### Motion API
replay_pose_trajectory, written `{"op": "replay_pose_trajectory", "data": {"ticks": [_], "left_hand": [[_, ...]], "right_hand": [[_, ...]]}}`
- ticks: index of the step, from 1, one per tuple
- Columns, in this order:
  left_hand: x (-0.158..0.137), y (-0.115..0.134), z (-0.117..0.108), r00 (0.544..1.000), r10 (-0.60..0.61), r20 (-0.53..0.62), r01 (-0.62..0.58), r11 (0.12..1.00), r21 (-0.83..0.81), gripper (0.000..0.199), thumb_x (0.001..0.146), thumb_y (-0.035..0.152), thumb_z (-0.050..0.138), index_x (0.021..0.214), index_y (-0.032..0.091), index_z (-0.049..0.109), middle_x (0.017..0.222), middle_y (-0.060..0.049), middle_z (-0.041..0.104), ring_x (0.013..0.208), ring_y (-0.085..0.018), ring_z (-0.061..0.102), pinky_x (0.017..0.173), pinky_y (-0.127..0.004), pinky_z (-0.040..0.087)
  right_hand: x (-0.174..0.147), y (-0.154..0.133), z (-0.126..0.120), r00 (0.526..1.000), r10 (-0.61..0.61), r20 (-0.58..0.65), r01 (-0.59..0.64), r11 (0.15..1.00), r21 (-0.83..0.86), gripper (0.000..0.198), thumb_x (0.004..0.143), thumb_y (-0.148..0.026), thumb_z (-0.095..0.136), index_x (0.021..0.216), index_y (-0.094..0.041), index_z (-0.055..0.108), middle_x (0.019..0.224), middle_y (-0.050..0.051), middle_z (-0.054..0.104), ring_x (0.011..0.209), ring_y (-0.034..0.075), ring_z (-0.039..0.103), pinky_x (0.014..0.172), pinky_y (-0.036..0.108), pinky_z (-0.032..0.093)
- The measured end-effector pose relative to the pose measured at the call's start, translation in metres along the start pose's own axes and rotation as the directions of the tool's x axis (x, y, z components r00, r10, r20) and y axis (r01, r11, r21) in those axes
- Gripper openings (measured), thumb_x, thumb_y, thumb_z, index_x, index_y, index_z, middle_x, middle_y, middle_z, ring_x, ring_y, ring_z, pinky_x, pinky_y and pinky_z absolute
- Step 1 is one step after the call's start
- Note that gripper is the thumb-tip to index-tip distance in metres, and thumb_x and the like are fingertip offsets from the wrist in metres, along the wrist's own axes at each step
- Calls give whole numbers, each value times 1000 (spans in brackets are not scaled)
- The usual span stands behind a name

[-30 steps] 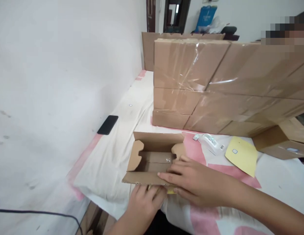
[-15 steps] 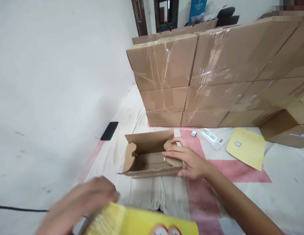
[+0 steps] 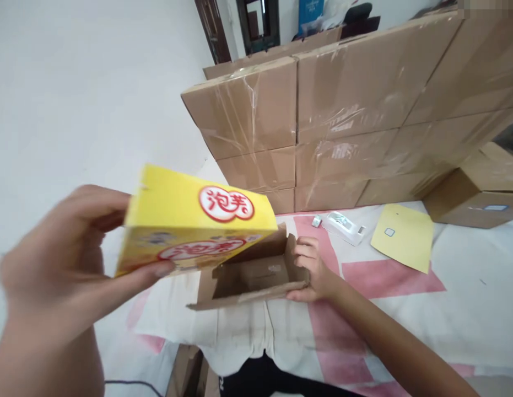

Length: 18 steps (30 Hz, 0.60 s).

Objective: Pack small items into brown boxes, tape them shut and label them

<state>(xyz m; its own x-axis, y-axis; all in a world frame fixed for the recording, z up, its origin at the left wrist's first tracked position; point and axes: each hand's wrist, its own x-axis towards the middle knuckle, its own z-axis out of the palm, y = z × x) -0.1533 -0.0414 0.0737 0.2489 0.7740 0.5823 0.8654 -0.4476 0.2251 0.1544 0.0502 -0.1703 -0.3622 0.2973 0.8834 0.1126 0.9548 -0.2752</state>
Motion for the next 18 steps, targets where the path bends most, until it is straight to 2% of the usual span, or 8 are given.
{"op": "replay_pose_trajectory", "data": {"ticks": [2, 4, 6, 9, 11, 13, 18], "left_hand": [[5, 4, 14, 997, 28, 75, -22, 996, -86, 48, 79, 55, 77, 121, 39, 60, 102, -2, 64, 87, -22, 63, 67, -37, 54], [10, 10, 37, 958, 57, 280, -42, 997, -60, 43, 80, 53, 77, 115, 34, 60, 101, -1, 66, 83, -19, 64, 65, -32, 53], [13, 15, 64, 882, 13, 470, -17, 1000, 3, 42, 84, 51, 71, 118, 31, 57, 106, -1, 67, 84, -19, 65, 66, -31, 52], [16, 16, 101, 725, -84, 683, 57, 996, 63, 36, 86, 46, 66, 114, 25, 58, 109, -3, 67, 89, -22, 67, 70, -34, 51], [18, 11, 115, 654, -81, 752, 97, 995, 23, 31, 85, 45, 67, 108, 25, 60, 110, -3, 67, 95, -23, 67, 74, -34, 52], [20, 6, 118, 622, -79, 779, 138, 990, -10, 29, 84, 45, 67, 105, 26, 60, 111, -2, 68, 97, -23, 67, 74, -33, 52], [23, 10, 104, 623, -119, 773, 84, 993, 86, 28, 84, 43, 64, 106, 26, 60, 113, -3, 70, 94, -24, 69, 67, -32, 50]], "right_hand": [[-1, -2, 4, 998, -17, -63, 19, 999, 27, 67, 72, -64, 75, 118, -26, 46, 104, 8, 54, 99, 29, 50, 87, 50, 45], [-2, -4, 9, 996, -12, -91, 15, 999, 34, 70, 69, -65, 78, 119, -27, 46, 106, 8, 54, 97, 29, 53, 86, 50, 46], [-4, -5, 12, 995, 5, -97, -3, 1000, 26, 71, 68, -65, 79, 119, -27, 46, 106, 7, 53, 95, 28, 54, 85, 50, 47], [-6, -4, 12, 990, 64, -123, -64, 998, 0, 69, 70, -63, 78, 119, -26, 45, 104, 8, 52, 94, 28, 53, 82, 50, 48], [-6, -2, 10, 986, 88, -139, -90, 996, -12, 68, 72, -61, 77, 119, -25, 44, 103, 8, 52, 94, 28, 52, 82, 50, 47], [-6, -1, 9, 987, 93, -128, -95, 995, -7, 67, 73, -60, 77, 119, -26, 43, 103, 8, 52, 92, 27, 52, 81, 49, 46], [-6, -1, 11, 989, 109, -97, -107, 994, 25, 67, 70, -58, 80, 116, -26, 44, 105, 8, 55, 90, 27, 53, 81, 46, 45]]}}
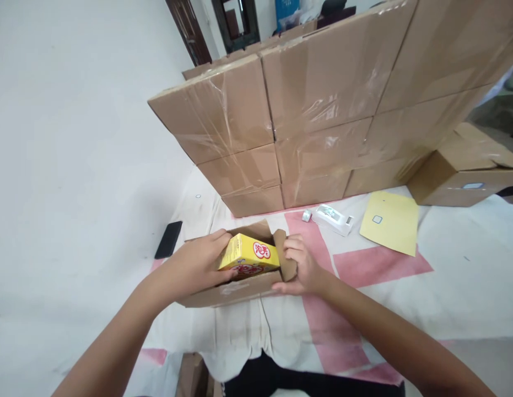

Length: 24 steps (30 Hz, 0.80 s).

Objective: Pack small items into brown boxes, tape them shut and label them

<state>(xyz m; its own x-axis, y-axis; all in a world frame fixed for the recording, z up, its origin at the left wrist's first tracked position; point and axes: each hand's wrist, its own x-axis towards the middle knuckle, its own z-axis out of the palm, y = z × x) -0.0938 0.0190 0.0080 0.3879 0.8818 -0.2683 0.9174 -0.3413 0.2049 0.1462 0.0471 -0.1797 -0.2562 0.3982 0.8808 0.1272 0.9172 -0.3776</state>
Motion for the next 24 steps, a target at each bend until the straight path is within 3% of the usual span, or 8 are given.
{"op": "replay_pose_trajectory", "data": {"ticks": [6, 12, 18, 22, 24], "left_hand": [[-1, 9, -8, 1000, -21, -5, 22, 988, 152, 28, 82, 43, 64, 103, 25, 61, 107, -4, 69, 84, -23, 68, 62, -32, 47], [-11, 3, -22, 997, -43, -59, 54, 980, 191, 27, 84, 50, 63, 93, 26, 57, 98, -1, 66, 73, -19, 63, 57, -30, 43], [-28, 5, -23, 972, -13, -233, 127, 868, 480, 23, 83, 38, 64, 104, 30, 60, 91, 0, 63, 76, -23, 63, 52, -30, 33], [-18, 6, -17, 998, -56, -34, 65, 885, 460, 30, 80, 35, 64, 109, 30, 62, 92, -1, 63, 79, -23, 63, 53, -30, 33], [-12, 10, -18, 999, -53, 13, 42, 899, 436, 34, 82, 37, 63, 115, 30, 61, 95, -2, 64, 77, -22, 63, 55, -31, 35]], "right_hand": [[-3, 1, 4, 1000, -17, -21, 17, 999, -30, 60, 77, -58, 75, 116, -24, 43, 101, 8, 56, 85, 25, 55, 75, 44, 47], [-3, -7, 11, 998, -59, 14, 59, 998, -17, 55, 83, -58, 71, 115, -21, 46, 103, 10, 55, 84, 24, 53, 72, 40, 44], [1, -9, 12, 999, -15, -51, 16, 1000, 17, 41, 92, -53, 60, 110, -20, 44, 99, 9, 51, 84, 23, 48, 73, 42, 45], [1, -13, 12, 1000, -12, -24, 13, 999, 37, 43, 94, -55, 60, 112, -20, 44, 100, 9, 51, 84, 23, 47, 72, 40, 46], [0, -15, 12, 1000, -9, -7, 10, 999, 37, 42, 94, -54, 60, 111, -20, 44, 101, 9, 51, 84, 23, 47, 72, 39, 46]]}}
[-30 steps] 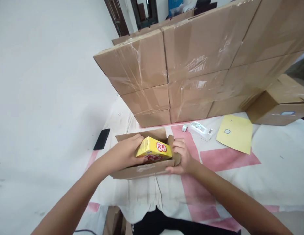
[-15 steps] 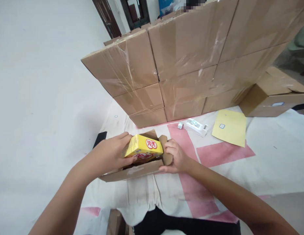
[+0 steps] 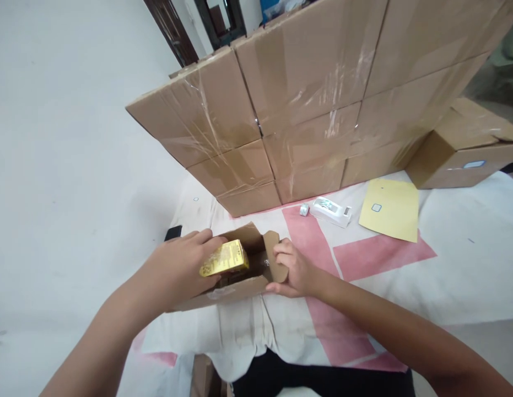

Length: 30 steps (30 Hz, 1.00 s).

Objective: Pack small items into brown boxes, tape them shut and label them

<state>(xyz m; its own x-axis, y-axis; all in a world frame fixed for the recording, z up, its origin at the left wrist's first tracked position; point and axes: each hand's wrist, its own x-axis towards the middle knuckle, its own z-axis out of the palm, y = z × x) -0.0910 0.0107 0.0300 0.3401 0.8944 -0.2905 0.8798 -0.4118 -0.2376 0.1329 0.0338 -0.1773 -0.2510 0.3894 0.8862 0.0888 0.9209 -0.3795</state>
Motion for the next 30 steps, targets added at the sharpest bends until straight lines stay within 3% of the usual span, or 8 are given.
{"op": "replay_pose_trajectory", "data": {"ticks": [5, 10, 13, 16, 20, 23, 26, 30], "left_hand": [[6, 15, -21, 999, -38, 2, 38, 989, -146, 38, 89, 52, 56, 119, 28, 56, 109, -2, 62, 81, -19, 62, 60, -31, 40], [19, 12, -27, 986, -74, 152, 94, 987, -128, 30, 86, 48, 57, 105, 25, 54, 105, -3, 63, 80, -20, 63, 58, -32, 39], [30, 5, -14, 974, -47, 222, 63, 996, -66, 30, 82, 43, 62, 105, 25, 57, 108, -4, 64, 81, -21, 64, 60, -32, 40], [37, 2, 10, 979, -31, 200, 41, 998, -45, 35, 80, 43, 68, 106, 22, 58, 114, -6, 66, 91, -25, 66, 65, -34, 43], [41, 3, 44, 972, 103, 211, -78, 989, -122, 32, 81, 41, 71, 104, 22, 59, 104, -4, 68, 90, -25, 67, 67, -35, 43], [40, 6, 56, 958, 189, 216, -155, 974, -166, 28, 83, 39, 68, 105, 23, 60, 105, -4, 65, 86, -23, 66, 67, -34, 44], [35, 11, 57, 956, 181, 230, -154, 980, -129, 35, 81, 35, 68, 112, 23, 59, 111, -4, 61, 80, -22, 67, 62, -35, 45], [25, 17, 57, 969, 79, 233, -93, 994, 51, 44, 71, 23, 70, 114, 22, 60, 113, -6, 60, 83, -28, 69, 58, -37, 46]], "right_hand": [[0, 1, -2, 1000, -1, -16, 1, 1000, -24, 42, 91, -50, 64, 113, -19, 45, 102, 10, 53, 85, 24, 49, 75, 41, 46], [2, 1, -6, 999, 38, 12, -38, 999, -33, 36, 93, -48, 61, 108, -18, 47, 99, 11, 54, 86, 24, 50, 74, 40, 45], [2, -4, -5, 1000, 18, 11, -17, 999, -51, 35, 95, -49, 59, 106, -17, 48, 99, 10, 53, 86, 24, 49, 73, 40, 46], [2, -7, -3, 1000, -22, 0, 22, 997, -79, 35, 97, -49, 56, 107, -17, 48, 99, 10, 52, 85, 23, 48, 71, 39, 47], [2, -8, -2, 997, -71, -8, 70, 991, -114, 33, 98, -49, 52, 106, -17, 47, 98, 10, 51, 82, 22, 46, 68, 38, 47], [2, -9, -3, 996, -85, -10, 83, 989, -120, 34, 98, -49, 52, 106, -17, 47, 97, 10, 51, 81, 21, 45, 67, 38, 47], [3, -10, -3, 992, -124, -15, 121, 985, -124, 34, 97, -49, 54, 106, -17, 48, 98, 10, 51, 80, 21, 45, 66, 37, 47], [5, -13, -3, 988, -152, -22, 148, 981, -122, 33, 97, -48, 55, 107, -17, 48, 97, 10, 51, 79, 20, 45, 65, 37, 46]]}}
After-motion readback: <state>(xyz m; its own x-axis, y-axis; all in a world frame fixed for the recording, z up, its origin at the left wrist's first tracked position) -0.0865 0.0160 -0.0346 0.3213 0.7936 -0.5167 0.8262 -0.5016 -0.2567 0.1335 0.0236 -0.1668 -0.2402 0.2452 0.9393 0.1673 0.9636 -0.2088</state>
